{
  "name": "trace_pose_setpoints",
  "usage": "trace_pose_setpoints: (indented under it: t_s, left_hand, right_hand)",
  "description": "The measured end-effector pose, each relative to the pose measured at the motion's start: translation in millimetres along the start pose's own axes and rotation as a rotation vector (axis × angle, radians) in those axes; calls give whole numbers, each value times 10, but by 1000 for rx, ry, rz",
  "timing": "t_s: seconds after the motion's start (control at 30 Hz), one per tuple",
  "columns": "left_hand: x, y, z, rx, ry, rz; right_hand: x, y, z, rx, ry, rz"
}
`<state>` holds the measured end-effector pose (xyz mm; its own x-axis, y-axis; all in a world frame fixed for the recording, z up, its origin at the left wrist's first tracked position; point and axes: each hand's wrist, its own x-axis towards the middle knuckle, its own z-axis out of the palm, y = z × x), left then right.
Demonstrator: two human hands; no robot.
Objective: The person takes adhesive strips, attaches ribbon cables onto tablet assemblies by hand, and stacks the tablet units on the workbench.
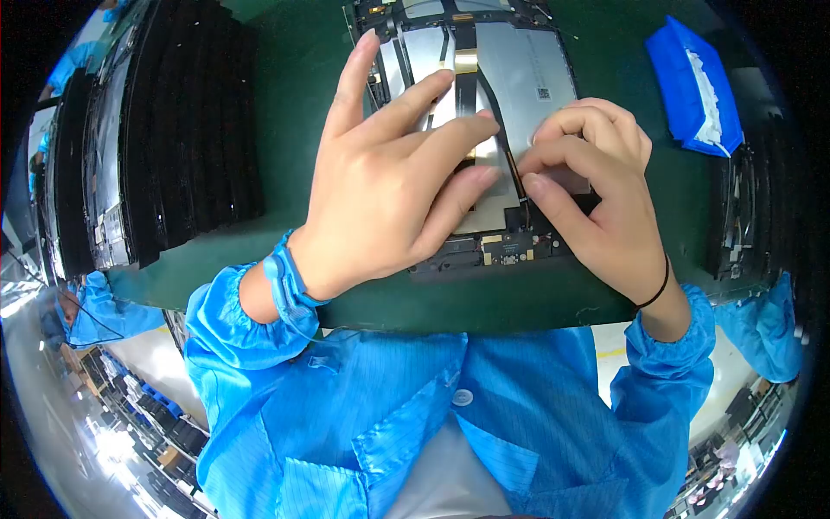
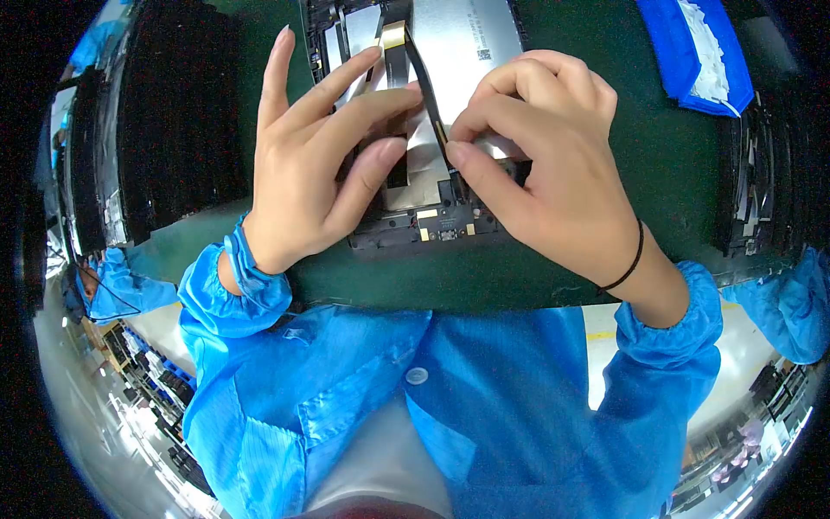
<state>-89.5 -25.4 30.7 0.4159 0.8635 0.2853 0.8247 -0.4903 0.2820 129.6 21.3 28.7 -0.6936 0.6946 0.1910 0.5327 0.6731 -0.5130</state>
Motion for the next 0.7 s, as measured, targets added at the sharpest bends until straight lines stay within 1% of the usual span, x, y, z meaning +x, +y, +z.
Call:
trace_pose_setpoints:
  t_s: [0.03, 0.1, 0.17, 0.27, 0.3, 0.4, 0.47, 0.5, 0.53, 0.57, 0.63, 0.7]
  left_hand:
    - [13, 11, 10, 6, 0, 1]
    - [29, 5, 33, -130, 69, -38]
    - [45, 11, 59, -170, 69, -51]
    - [97, 48, 54, -241, 236, -112]
    - [109, 63, 28, -239, 232, -110]
    - [101, 90, -12, -184, 327, 15]
    - [58, 77, -11, -106, 342, 112]
    - [19, 50, 3, -75, 343, 175]
    - [-15, 53, 21, -16, 390, 209]
    - [-45, 33, 93, 48, 496, 278]
    - [-120, 66, 82, 148, 498, 380]
    - [-131, 51, 58, 160, 473, 391]
  right_hand:
    - [-5, -5, 11, 15, 12, 5]
    - [3, -19, 45, 30, 29, 9]
    - [-6, -14, 63, 44, 56, 19]
    - [-17, -10, 38, 81, 50, 26]
    - [-23, -7, 39, 84, 53, 28]
    - [-29, -6, 55, 101, 86, 3]
    - [-15, -22, 69, 97, 104, -32]
    - [-16, -31, 65, 95, 114, -16]
    - [-3, -41, 60, 114, 95, -27]
    - [6, -44, 61, 135, 81, -35]
    - [9, -20, 50, 205, 71, -45]
    - [-8, -9, 43, 272, 53, -60]
